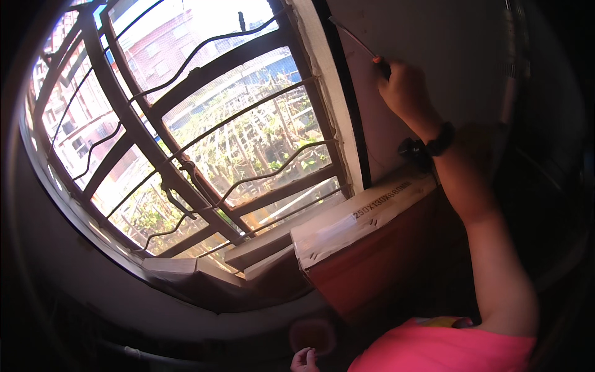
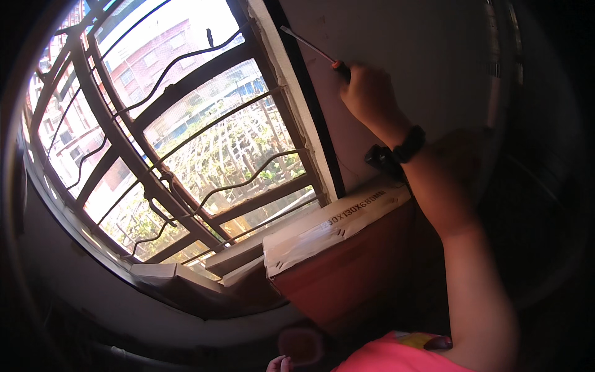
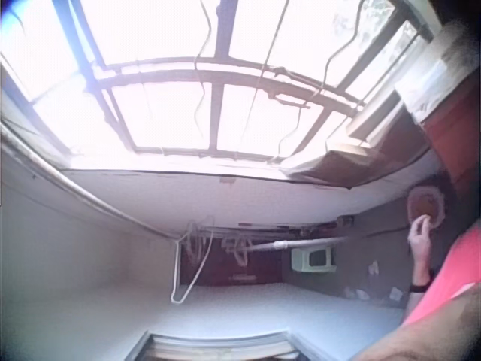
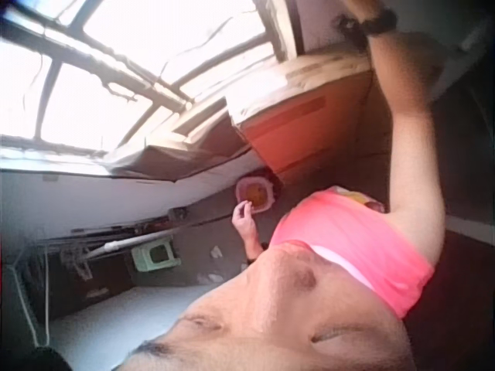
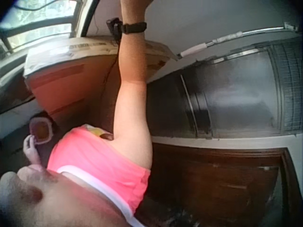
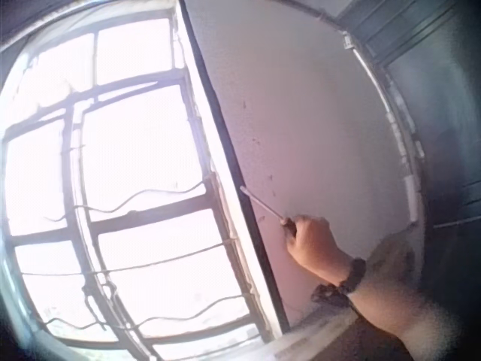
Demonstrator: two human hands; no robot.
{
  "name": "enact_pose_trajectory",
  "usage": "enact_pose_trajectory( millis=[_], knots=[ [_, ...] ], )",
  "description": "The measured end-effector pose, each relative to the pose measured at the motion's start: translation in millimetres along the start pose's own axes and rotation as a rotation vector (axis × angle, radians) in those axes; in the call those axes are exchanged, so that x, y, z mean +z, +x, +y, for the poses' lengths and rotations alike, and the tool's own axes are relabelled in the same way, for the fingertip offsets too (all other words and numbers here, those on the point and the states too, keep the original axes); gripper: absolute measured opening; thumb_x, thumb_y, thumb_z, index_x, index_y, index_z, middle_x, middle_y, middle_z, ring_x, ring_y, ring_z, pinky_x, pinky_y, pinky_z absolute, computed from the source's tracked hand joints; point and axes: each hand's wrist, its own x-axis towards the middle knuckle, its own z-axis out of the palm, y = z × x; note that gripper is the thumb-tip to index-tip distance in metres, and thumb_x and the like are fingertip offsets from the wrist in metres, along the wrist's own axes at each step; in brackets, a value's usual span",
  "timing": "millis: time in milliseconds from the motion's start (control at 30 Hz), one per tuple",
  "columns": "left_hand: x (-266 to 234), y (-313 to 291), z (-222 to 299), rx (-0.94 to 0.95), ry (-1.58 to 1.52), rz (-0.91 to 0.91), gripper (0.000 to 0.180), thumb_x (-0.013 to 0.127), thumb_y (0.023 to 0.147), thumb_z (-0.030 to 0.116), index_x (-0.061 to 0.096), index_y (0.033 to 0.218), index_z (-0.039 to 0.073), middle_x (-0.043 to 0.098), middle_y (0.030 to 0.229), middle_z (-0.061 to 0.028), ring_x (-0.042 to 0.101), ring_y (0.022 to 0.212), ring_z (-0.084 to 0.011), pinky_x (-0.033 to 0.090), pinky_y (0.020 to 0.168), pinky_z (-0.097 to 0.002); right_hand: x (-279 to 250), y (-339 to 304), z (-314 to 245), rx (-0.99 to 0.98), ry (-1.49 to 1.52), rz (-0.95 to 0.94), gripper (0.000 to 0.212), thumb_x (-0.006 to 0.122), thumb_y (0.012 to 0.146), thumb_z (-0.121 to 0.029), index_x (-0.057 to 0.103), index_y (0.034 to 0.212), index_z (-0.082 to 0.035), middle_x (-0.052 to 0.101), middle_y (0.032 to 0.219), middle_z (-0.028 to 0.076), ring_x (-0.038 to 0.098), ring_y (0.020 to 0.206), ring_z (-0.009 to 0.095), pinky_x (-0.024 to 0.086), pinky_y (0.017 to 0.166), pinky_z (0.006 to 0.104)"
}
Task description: The person uses a screwdriver to tighten screws on a door frame and a door handle mechanism.
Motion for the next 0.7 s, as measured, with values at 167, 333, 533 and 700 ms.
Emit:
enact_pose_trajectory(
  millis=[167,333,533,700],
  knots=[
    [8,4,7,0.059,0.092,-0.052,0.011,0.064,0.087,0.004,0.066,0.096,-0.001,0.065,0.088,-0.0049,0.060,0.079,-0.0118,0.049,0.073,-0.0245,6,1,4,0.022,-0.189,-0.008,0.013,0.064,0.077,-0.010,0.063,0.076,0.003,0.061,0.065,0.021,0.063,0.063,0.037,0.051,0.056,0.0416],
    [-11,11,-30,-0.004,-0.049,-0.004,0.010,0.062,0.088,0.003,0.064,0.096,-0.002,0.066,0.086,-0.0043,0.062,0.079,-0.0101,0.051,0.072,-0.0235,24,-1,15,-0.180,-0.220,0.097,0.024,0.058,0.091,-0.021,0.064,0.085,0.001,0.063,0.071,0.019,0.063,0.062,0.033,0.048,0.052,0.0377],
    [-10,5,-24,-0.031,-0.055,-0.008,0.013,0.062,0.088,0.005,0.065,0.100,-0.001,0.067,0.092,-0.0047,0.062,0.083,-0.0095,0.049,0.075,-0.0225,49,11,150,-0.186,-0.406,0.175,0.037,0.048,0.098,-0.035,0.062,0.106,-0.002,0.064,0.079,0.012,0.062,0.063,0.021,0.046,0.053,0.0291],
    [-14,2,-32,-0.039,-0.033,-0.023,0.014,0.064,0.088,0.006,0.066,0.101,0.001,0.067,0.090,-0.0011,0.061,0.082,-0.0070,0.048,0.076,-0.0215,76,4,151,0.421,-0.439,-0.295,0.043,0.049,0.097,-0.039,0.058,0.117,-0.003,0.066,0.088,0.010,0.063,0.067,0.016,0.046,0.055,0.0264]
  ],
)
